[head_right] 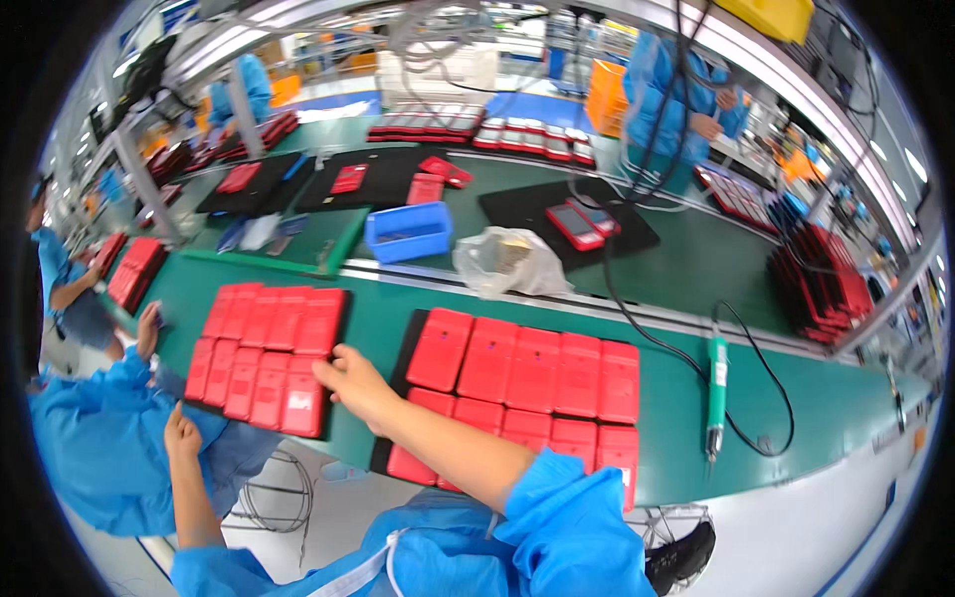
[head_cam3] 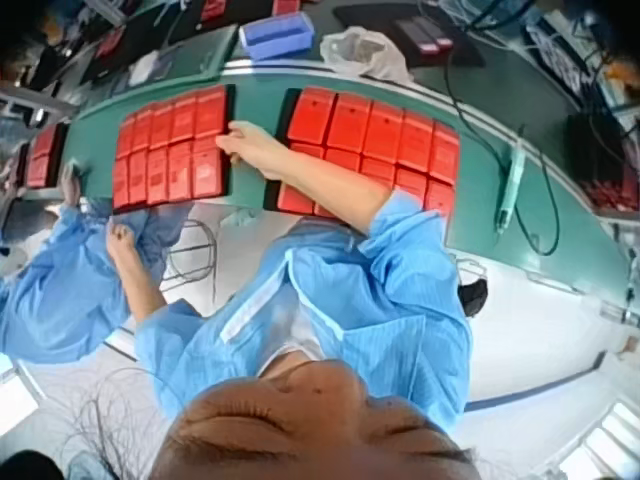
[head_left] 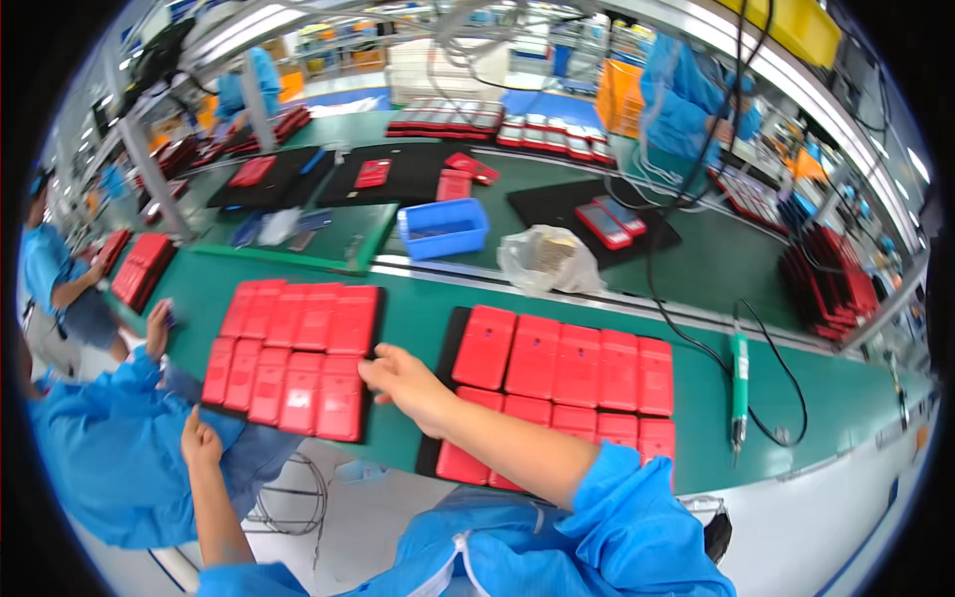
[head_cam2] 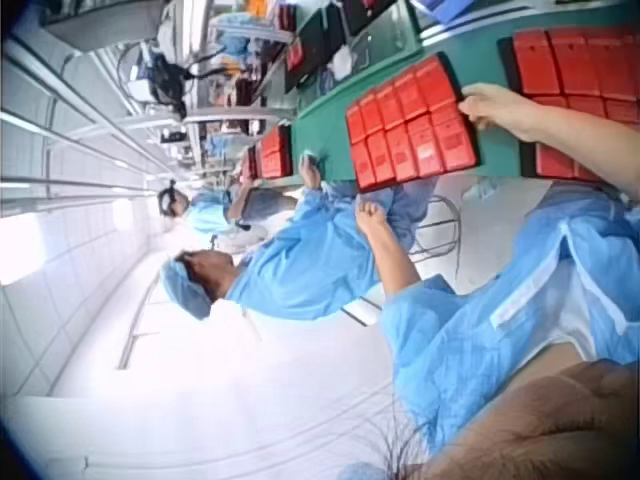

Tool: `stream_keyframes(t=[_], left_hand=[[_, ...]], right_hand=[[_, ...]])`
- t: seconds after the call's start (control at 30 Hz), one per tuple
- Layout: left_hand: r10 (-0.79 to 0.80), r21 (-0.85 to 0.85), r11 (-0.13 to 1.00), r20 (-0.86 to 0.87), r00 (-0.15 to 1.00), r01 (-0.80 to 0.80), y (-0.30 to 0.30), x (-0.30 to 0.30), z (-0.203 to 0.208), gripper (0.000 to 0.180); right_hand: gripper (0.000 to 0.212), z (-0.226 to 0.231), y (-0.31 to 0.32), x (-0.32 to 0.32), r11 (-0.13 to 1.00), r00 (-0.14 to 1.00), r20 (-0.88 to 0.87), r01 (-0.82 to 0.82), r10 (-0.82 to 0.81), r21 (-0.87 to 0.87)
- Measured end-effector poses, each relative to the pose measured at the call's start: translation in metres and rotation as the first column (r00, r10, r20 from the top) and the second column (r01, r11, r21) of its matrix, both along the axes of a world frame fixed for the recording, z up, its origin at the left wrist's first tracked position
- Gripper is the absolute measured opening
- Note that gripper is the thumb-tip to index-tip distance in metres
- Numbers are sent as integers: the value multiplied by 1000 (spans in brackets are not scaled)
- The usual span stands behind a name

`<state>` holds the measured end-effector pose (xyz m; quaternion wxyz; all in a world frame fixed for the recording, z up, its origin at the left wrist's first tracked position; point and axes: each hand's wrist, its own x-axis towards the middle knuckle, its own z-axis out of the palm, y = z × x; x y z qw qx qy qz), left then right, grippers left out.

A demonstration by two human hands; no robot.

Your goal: The person fastens screws into red electronic housings on an assembly line using an electric screwdriver.

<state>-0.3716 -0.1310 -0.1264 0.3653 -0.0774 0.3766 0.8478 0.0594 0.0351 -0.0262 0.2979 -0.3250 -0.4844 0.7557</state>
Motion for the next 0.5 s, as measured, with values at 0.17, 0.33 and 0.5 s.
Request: stream_keyframes(t=[0.17, 0.33, 0.5], left_hand=[[-413, 322, 883, 188, 891, 341, 14, 178, 79, 17], [-786, 303, 618, 252, 565, 725, 19, 302, 111, 18], [-981, 97, 158, -101, 168, 983, 73, 415, 133, 20]], right_hand=[[31, 27, -49, 170, 859, 985, 125, 41, -121, 510], [18, 35, -66, 327, 467, 464, 165, 671, -870, 577], [34, -13, -78, 467, 370, -114, 431, 349, -895, 861]])
